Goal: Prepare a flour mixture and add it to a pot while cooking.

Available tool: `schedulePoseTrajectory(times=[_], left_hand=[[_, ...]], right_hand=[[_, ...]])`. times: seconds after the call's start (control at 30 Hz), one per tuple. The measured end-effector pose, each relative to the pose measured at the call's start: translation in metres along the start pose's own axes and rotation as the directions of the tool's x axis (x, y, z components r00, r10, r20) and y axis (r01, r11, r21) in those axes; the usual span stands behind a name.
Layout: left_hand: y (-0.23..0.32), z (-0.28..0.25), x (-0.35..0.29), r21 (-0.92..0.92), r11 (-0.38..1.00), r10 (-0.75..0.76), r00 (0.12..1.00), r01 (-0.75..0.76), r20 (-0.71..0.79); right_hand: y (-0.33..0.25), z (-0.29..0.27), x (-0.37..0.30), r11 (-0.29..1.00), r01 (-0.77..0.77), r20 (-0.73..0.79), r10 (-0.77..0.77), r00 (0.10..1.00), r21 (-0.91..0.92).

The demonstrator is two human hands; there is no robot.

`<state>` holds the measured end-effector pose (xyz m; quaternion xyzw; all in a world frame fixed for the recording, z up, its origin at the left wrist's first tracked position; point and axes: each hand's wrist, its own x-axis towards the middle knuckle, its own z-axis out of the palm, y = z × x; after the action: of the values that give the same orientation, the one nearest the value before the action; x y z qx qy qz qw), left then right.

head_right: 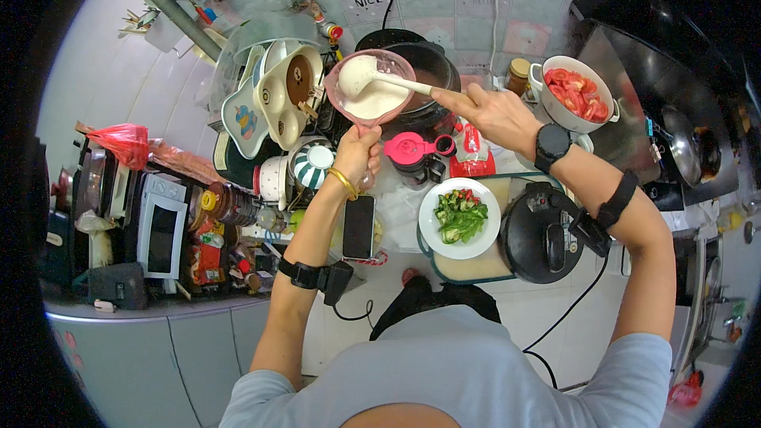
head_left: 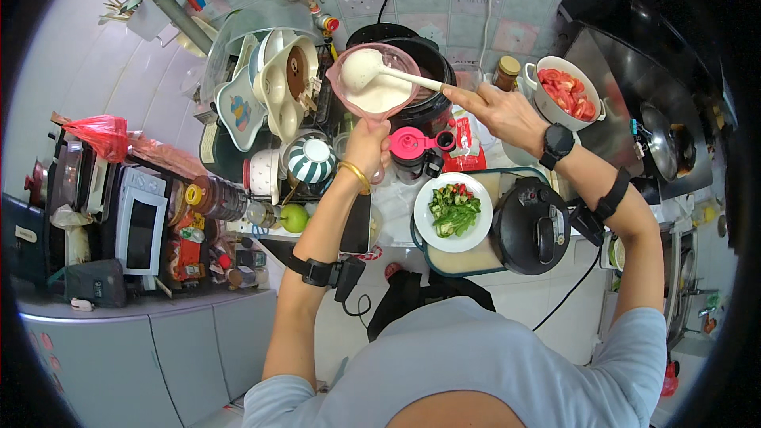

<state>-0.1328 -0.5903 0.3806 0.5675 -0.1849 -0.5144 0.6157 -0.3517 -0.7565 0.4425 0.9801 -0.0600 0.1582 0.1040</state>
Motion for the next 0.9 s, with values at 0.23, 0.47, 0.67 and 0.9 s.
schedulePoseTrajectory(times=[0.23, 0.47, 0.67, 0.9], left_hand=[[0.002, 0.01, -0.005, 0.077, 0.996, 0.044, 0.996, -0.038, -0.079], [0.007, 0.022, -0.002, 0.026, 0.999, 0.046, 0.989, -0.043, -0.143], [0.005, 0.018, -0.002, 0.03, 0.997, 0.071, 0.993, -0.069, -0.097], [-0.002, 0.011, -0.015, -0.011, 1.0, 0.024, 0.998, -0.025, -0.055]], right_hand=[[-0.028, -0.001, -0.011, 0.991, -0.119, 0.038, 0.117, 0.992, 0.062], [-0.035, -0.041, -0.006, 0.555, -0.394, 0.203, 0.374, 0.905, 0.733], [-0.033, -0.053, -0.012, 0.169, -0.542, 0.46, 0.363, 0.811, 0.823], [-0.049, -0.087, -0.012, 0.126, -0.558, 0.501, 0.313, 0.807, 0.82]])
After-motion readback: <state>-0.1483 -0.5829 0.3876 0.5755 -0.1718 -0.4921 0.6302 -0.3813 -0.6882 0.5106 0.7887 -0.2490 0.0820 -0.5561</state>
